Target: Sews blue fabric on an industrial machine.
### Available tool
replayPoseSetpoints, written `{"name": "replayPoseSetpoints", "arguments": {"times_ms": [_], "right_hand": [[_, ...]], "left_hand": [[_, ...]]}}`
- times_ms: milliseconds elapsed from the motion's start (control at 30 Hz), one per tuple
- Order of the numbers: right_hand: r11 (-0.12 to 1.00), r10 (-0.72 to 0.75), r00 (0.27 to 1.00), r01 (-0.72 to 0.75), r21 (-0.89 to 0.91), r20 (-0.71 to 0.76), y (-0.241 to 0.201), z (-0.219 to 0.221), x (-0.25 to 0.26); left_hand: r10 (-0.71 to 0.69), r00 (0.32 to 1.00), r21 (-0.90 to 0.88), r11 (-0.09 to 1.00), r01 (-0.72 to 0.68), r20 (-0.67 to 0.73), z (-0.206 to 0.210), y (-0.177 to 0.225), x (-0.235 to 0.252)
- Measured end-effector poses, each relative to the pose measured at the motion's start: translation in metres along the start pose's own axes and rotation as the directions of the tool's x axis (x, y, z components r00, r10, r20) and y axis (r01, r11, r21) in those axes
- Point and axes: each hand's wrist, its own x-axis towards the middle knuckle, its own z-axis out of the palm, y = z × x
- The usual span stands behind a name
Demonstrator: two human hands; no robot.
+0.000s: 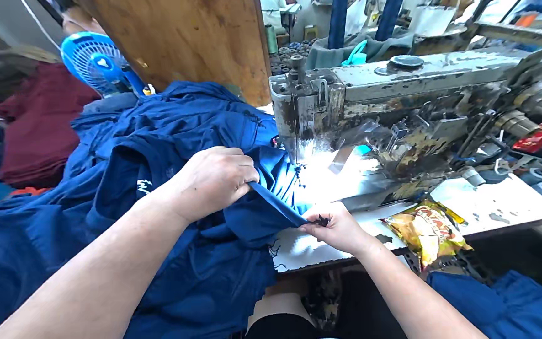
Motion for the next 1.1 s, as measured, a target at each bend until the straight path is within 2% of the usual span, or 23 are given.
{"name": "replayPoseSetpoints", "arguments": {"times_ms": [167, 233, 300, 367, 433, 533, 633, 733, 800, 967, 1100], "right_hand": [[1.0, -0.006, 1.0, 0.006, 0.008, -0.011, 0.0, -0.001, -0.003], [1.0, 0.005, 1.0, -0.005, -0.012, -0.007, -0.001, -0.002, -0.003], [0.998, 0.014, 1.0, -0.015, -0.054, -0.011, -0.001, -0.001, -0.002], [0.997, 0.022, 0.999, -0.024, -0.075, -0.023, -0.002, -0.001, 0.0], [0.997, 0.039, 0.998, -0.042, -0.061, -0.044, -0.003, -0.001, 0.002], [0.995, 0.086, 0.994, -0.088, -0.035, -0.063, -0.004, -0.001, 0.005], [0.992, 0.116, 0.991, -0.118, -0.032, -0.067, -0.007, -0.002, 0.005], [0.991, 0.109, 0.992, -0.113, -0.071, -0.062, -0.006, -0.002, 0.004], [0.99, 0.111, 0.992, -0.116, -0.085, -0.059, -0.007, -0.003, 0.004], [0.986, 0.156, 0.986, -0.159, -0.054, -0.056, -0.012, -0.004, 0.004], [0.994, 0.075, 0.996, -0.079, -0.074, -0.052, -0.011, -0.003, 0.001]], "left_hand": [[-0.009, 1.0, -0.292, 0.956, 0.012, 0.009, 0.007, 0.03, 0.001], [0.037, 0.998, -0.238, 0.971, -0.023, 0.055, 0.007, 0.04, 0.005], [0.017, 0.996, -0.1, 0.995, -0.008, 0.087, 0.007, 0.04, 0.009], [-0.049, 0.996, 0.017, 0.999, 0.048, 0.068, 0.008, 0.027, 0.009], [-0.055, 0.998, 0.073, 0.996, 0.054, 0.021, 0.012, 0.007, 0.006], [-0.022, 1.0, -0.028, 0.999, 0.021, -0.017, 0.014, -0.002, 0.003], [0.022, 0.996, -0.079, 0.996, -0.03, -0.092, 0.011, 0.015, 0.007], [0.106, 0.982, 0.002, 0.994, -0.107, -0.156, 0.004, 0.026, 0.012], [0.096, 0.986, 0.06, 0.994, -0.088, -0.133, -0.002, 0.027, 0.012], [0.037, 0.999, -0.143, 0.989, -0.037, -0.007, -0.008, 0.038, 0.015], [0.04, 0.998, -0.145, 0.989, -0.031, 0.056, -0.01, 0.049, 0.018]]}}
